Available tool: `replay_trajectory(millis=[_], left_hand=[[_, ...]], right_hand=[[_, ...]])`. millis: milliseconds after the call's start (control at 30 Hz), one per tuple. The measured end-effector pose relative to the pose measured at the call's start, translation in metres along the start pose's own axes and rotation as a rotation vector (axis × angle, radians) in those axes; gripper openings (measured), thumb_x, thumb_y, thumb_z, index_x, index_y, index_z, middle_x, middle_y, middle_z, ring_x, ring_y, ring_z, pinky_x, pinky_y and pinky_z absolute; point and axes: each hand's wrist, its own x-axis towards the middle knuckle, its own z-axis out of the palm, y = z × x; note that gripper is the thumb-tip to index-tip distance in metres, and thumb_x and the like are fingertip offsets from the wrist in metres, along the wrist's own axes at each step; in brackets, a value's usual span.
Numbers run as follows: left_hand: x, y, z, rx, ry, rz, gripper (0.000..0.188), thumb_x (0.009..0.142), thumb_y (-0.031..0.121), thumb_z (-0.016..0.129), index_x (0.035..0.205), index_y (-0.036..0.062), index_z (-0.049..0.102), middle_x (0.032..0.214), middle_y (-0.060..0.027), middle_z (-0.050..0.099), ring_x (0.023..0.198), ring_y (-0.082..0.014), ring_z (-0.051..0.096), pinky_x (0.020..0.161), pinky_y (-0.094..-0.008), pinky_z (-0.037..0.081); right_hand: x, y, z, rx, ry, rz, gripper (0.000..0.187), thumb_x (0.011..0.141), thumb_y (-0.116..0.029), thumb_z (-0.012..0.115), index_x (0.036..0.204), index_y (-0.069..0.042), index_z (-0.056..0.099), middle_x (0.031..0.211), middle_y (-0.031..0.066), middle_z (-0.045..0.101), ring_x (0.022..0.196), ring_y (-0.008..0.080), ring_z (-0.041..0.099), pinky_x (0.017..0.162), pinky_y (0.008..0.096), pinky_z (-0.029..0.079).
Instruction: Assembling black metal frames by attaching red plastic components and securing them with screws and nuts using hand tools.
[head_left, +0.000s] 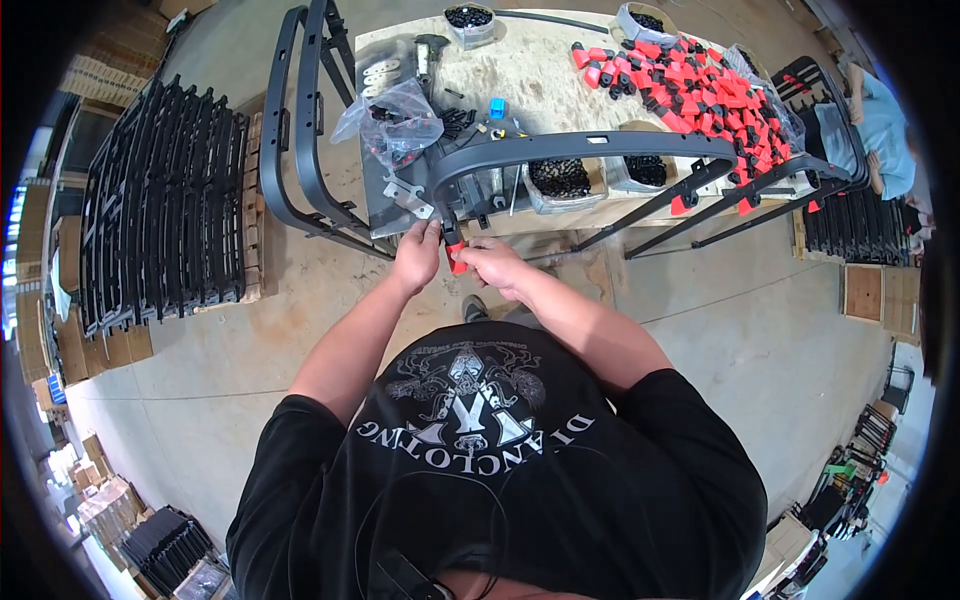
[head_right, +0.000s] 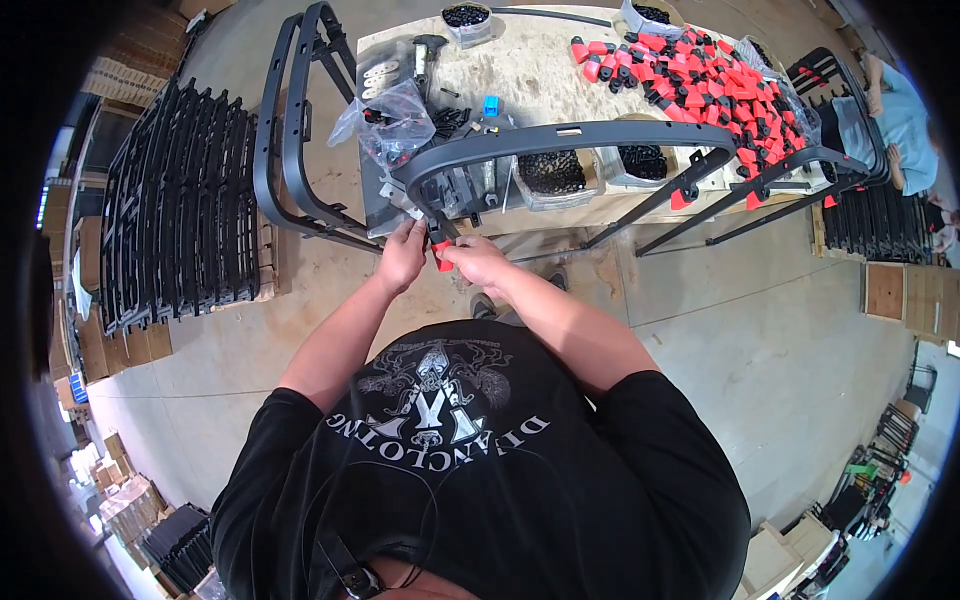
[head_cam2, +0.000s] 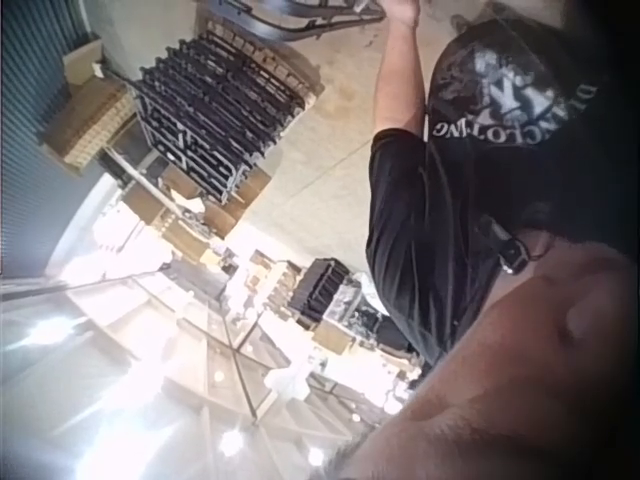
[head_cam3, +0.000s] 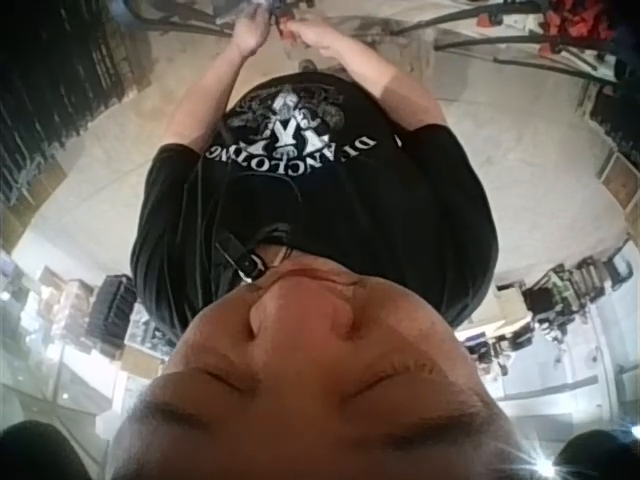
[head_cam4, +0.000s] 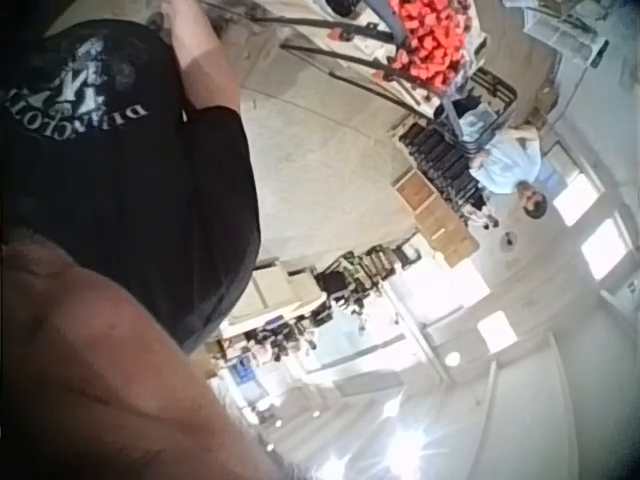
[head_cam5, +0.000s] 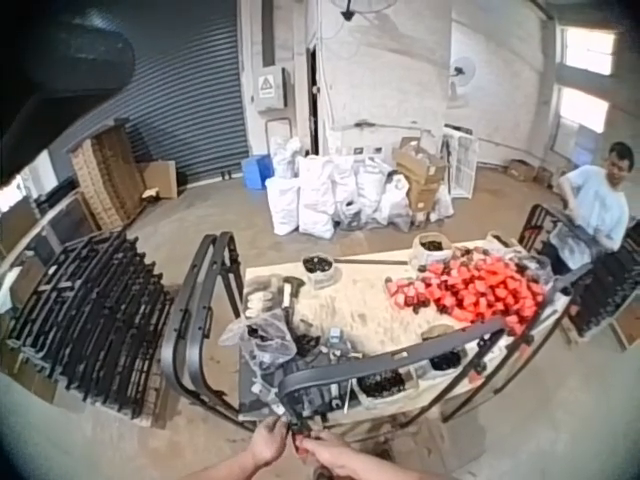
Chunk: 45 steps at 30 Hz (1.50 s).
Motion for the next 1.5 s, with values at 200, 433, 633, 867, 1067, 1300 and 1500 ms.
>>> replay_trajectory(millis=[200,433,633,867,1067,1300,1500], left_hand=[[-0.008,0.008,0.008,-0.267,0.009,0.265,0.019,0.108,0.023,0.051,0.096,0.0089,0.056,0.076,0.0020,0.051,0.065,-0.0094,0.048,0.059,-0.0278,0.043],[0.003,0.016,-0.016,-0.327,-0.234,-0.353,0.036,0.109,0.034,0.047,0.081,0.0119,0.053,0.067,0.0038,0.046,0.057,-0.0107,0.043,0.053,-0.0272,0.035],[-0.013,0.030,-0.007,-0.226,-0.124,-0.106,0.033,0.108,0.034,0.049,0.084,0.0127,0.056,0.069,0.0035,0.050,0.060,-0.0115,0.046,0.057,-0.0273,0.038],[-0.006,0.031,-0.005,-0.451,-0.235,-0.423,0.040,0.109,0.038,0.045,0.075,0.0169,0.042,0.064,0.0057,0.035,0.054,-0.0097,0.031,0.051,-0.0269,0.025],[-0.002,0.024,-0.002,-0.357,-0.147,-0.187,0.029,0.109,0.027,0.048,0.085,0.0110,0.049,0.069,0.0041,0.039,0.058,-0.0090,0.036,0.053,-0.0269,0.031],[-0.007,0.021,-0.005,-0.198,-0.129,-0.050,0.021,0.107,0.023,0.053,0.095,0.0064,0.056,0.076,0.0013,0.052,0.066,-0.0107,0.048,0.064,-0.0267,0.041],[-0.013,0.026,-0.012,-0.215,-0.101,-0.051,0.021,0.106,0.025,0.057,0.102,0.0050,0.061,0.083,-0.0017,0.060,0.074,-0.0122,0.055,0.069,-0.0276,0.045]], right_hand=[[0.006,0.011,-0.005,0.077,-0.018,-0.004,0.028,0.091,-0.029,0.070,0.099,-0.003,0.065,0.071,0.0003,0.052,0.058,0.0110,0.049,0.050,0.0305,0.039],[0.012,0.014,-0.009,0.085,-0.037,0.004,0.026,0.092,-0.029,0.069,0.096,-0.004,0.064,0.067,-0.0006,0.051,0.055,0.0104,0.046,0.049,0.0299,0.038],[0.012,0.017,-0.011,0.122,-0.043,0.010,0.025,0.093,-0.028,0.069,0.101,-0.005,0.064,0.067,-0.0004,0.051,0.054,0.0108,0.047,0.049,0.0298,0.038],[0.016,0.018,-0.014,0.112,-0.051,0.013,0.029,0.092,-0.028,0.070,0.109,-0.005,0.063,0.071,0.0008,0.054,0.056,0.0119,0.049,0.051,0.0303,0.041],[0.019,0.021,-0.019,-0.023,0.163,-0.091,0.038,0.089,-0.026,0.071,0.117,-0.001,0.064,0.082,0.0069,0.064,0.062,0.0153,0.057,0.055,0.0325,0.047],[0.061,0.041,-0.047,-0.535,0.633,-0.156,0.054,0.086,-0.034,0.070,0.121,0.006,0.062,0.106,0.0289,0.071,0.107,0.0355,0.070,0.089,0.0418,0.056],[0.084,0.036,-0.051,-0.362,0.360,0.005,0.044,0.087,-0.035,0.067,0.109,0.003,0.070,0.108,0.0253,0.072,0.098,0.0360,0.070,0.086,0.0415,0.053]])
